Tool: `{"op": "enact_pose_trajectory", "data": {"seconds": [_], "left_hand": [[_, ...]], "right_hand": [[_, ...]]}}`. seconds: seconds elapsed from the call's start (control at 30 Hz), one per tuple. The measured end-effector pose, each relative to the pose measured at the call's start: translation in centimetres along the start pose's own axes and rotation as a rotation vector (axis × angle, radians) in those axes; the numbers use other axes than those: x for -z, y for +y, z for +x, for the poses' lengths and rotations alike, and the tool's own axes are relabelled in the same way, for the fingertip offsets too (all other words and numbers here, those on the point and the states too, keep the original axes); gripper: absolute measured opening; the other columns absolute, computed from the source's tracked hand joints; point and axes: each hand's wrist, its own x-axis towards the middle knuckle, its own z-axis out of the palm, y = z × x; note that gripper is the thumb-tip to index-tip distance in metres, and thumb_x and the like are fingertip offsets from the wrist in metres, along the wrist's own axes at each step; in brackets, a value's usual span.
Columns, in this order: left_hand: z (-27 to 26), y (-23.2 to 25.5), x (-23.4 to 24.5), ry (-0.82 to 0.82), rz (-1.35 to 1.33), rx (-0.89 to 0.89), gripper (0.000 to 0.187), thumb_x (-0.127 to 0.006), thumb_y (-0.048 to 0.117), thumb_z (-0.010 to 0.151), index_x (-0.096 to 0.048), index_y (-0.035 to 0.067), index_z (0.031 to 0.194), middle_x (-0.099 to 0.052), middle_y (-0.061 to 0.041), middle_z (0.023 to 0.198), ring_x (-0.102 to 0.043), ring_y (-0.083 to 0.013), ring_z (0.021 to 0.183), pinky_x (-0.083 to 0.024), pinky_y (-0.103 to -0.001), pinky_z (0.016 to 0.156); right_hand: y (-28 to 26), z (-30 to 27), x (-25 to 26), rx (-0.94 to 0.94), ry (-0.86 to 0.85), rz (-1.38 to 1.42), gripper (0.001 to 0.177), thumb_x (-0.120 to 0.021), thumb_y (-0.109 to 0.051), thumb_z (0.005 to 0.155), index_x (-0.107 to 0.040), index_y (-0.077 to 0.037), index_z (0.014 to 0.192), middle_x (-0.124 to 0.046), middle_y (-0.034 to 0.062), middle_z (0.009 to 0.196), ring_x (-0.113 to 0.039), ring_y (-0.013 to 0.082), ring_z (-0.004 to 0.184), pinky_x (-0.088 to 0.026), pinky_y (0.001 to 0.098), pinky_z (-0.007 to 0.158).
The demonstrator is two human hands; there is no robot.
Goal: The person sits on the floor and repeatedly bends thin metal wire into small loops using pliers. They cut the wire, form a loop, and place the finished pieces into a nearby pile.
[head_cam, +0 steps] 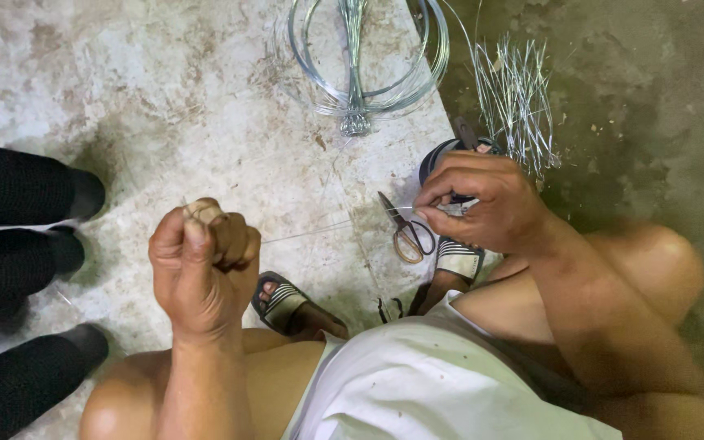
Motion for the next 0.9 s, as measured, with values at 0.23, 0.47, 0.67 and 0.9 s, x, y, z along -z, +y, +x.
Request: {"op": "enact_pose_trajectory", "data": {"seconds": [0.23,0.47,0.67,0.9], "left_hand": [[-0.2,0.8,0.6,-0.020,0.027,-0.027,0.022,-0.067,0.020,0.112,-0.066,0.001,0.102,-0.042,0.000,0.076,-0.031,-0.0085,0.058,-0.024,-0.027,0.055],[0.0,1.2,0.9,0.002,0.059,-0.034,0.021,-0.068,0.021,0.109,-0.069,0.000,0.103,-0.043,0.000,0.074,-0.030,-0.0075,0.055,-0.023,-0.026,0.053],[0.8,0.9,-0.4,-0.069,0.087,-0.084,0.020,-0.065,0.023,0.114,-0.069,0.005,0.106,-0.047,-0.002,0.077,-0.042,-0.0120,0.069,-0.037,-0.028,0.066],[2.6,-1.7,-3.0,0.430,0.454,-0.153,0.020,-0.063,0.018,0.097,-0.065,0.008,0.115,-0.067,-0.001,0.103,-0.064,-0.0120,0.096,-0.056,-0.031,0.096]], "right_hand": [[-0.3,-0.4,0.8,-0.038,0.020,0.018,0.015,-0.084,-0.004,0.081,-0.071,-0.005,0.087,-0.071,0.0055,0.086,-0.071,0.0177,0.079,-0.054,0.0292,0.071],[-0.2,-0.8,0.7,-0.088,0.022,0.023,0.014,-0.083,-0.005,0.080,-0.071,-0.006,0.087,-0.071,0.0046,0.085,-0.070,0.0162,0.079,-0.053,0.0290,0.073],[2.3,-1.9,-0.3,-0.307,-0.017,0.239,0.009,-0.078,-0.005,0.087,-0.071,-0.004,0.091,-0.074,0.0016,0.088,-0.069,0.0081,0.079,-0.053,0.0242,0.073],[5.6,-3.4,-5.1,-0.686,0.101,0.609,0.006,-0.071,-0.004,0.095,-0.071,0.000,0.099,-0.071,-0.0015,0.086,-0.061,0.0050,0.079,-0.051,0.0231,0.072]]}}
